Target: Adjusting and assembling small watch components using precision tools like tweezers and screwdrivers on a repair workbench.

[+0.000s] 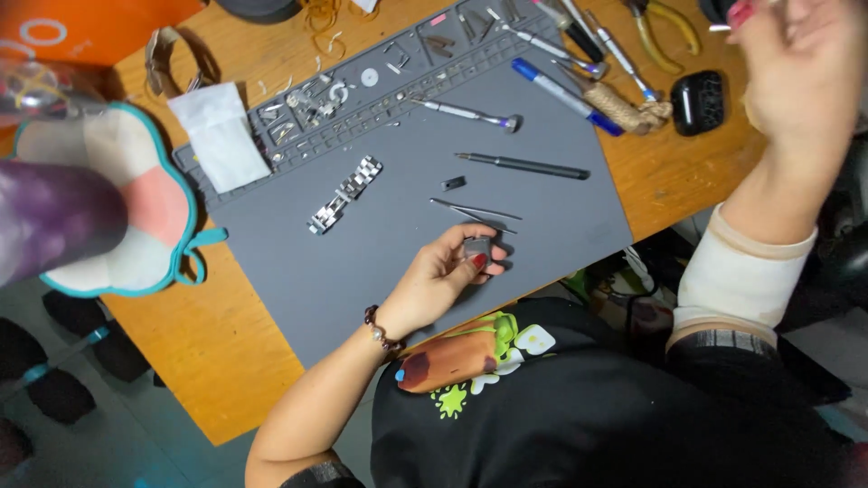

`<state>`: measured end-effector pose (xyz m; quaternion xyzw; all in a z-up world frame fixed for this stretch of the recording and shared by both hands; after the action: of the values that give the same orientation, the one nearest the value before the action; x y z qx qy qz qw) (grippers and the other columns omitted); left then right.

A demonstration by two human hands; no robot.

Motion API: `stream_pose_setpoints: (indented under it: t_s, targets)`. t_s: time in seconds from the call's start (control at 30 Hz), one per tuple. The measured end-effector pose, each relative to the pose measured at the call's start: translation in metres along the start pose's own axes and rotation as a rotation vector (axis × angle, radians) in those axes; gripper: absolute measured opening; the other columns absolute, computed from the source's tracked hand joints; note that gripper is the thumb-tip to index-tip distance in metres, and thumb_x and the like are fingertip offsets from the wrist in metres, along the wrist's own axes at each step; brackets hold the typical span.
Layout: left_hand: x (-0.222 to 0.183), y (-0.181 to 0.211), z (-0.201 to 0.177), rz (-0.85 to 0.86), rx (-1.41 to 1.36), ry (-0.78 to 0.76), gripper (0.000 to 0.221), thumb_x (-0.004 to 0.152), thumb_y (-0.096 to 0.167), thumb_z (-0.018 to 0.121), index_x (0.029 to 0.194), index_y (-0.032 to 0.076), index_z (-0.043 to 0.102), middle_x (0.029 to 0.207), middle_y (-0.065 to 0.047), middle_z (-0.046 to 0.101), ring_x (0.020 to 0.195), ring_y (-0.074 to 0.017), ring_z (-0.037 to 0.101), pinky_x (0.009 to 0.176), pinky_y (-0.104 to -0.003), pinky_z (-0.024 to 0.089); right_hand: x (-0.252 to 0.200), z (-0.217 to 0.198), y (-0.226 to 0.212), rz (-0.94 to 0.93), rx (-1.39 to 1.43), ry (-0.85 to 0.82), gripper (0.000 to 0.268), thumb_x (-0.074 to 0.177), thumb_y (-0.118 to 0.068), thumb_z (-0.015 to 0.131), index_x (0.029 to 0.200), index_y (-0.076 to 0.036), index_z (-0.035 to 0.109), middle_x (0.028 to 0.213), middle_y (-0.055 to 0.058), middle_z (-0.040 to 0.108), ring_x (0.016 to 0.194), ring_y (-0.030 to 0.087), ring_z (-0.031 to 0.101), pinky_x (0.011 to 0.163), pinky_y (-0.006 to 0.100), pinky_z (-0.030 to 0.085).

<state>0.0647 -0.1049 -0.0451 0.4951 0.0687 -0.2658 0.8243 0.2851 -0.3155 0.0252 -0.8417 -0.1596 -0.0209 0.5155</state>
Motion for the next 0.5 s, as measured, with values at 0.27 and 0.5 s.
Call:
stream_pose_setpoints:
  t_s: [0.27,0.5]
  targets:
    - [0.002,0.002,0.004,-0.021,0.03,-0.018,0.026,0.083,0.003,0.035,0.108,0.005,0.038,0.098,-0.009,0.053,0.087,-0.0155,0.055,0.074,-0.021,0.043,-0.058,0.013,-0.055,-0.206,-0.688,-0.028,0.019,0.08,0.007,0.064,0.097,0.012,0.059,0.09,0.019,0.047,0.079,0.032,0.049,0.065,0.039,0.041]
    - [0.002,0.002,0.003,-0.026,0.009,-0.007,0.025,0.082,0.001,0.035,0.107,0.005,0.039,0.098,-0.009,0.053,0.085,-0.0151,0.055,0.073,-0.021,0.043,-0.046,0.012,-0.068,-0.257,-0.733,0.029,0.019,0.078,0.008,0.06,0.097,0.012,0.059,0.096,0.02,0.047,0.084,0.034,0.049,0.07,0.04,0.042]
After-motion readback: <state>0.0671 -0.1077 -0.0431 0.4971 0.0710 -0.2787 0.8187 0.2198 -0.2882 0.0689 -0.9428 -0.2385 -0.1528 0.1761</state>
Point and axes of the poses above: each hand's wrist, its own x-axis towards the middle knuckle, its own z-axis out of the palm, y = z × x, the point moved 10 cm from there along x, towards the middle knuckle
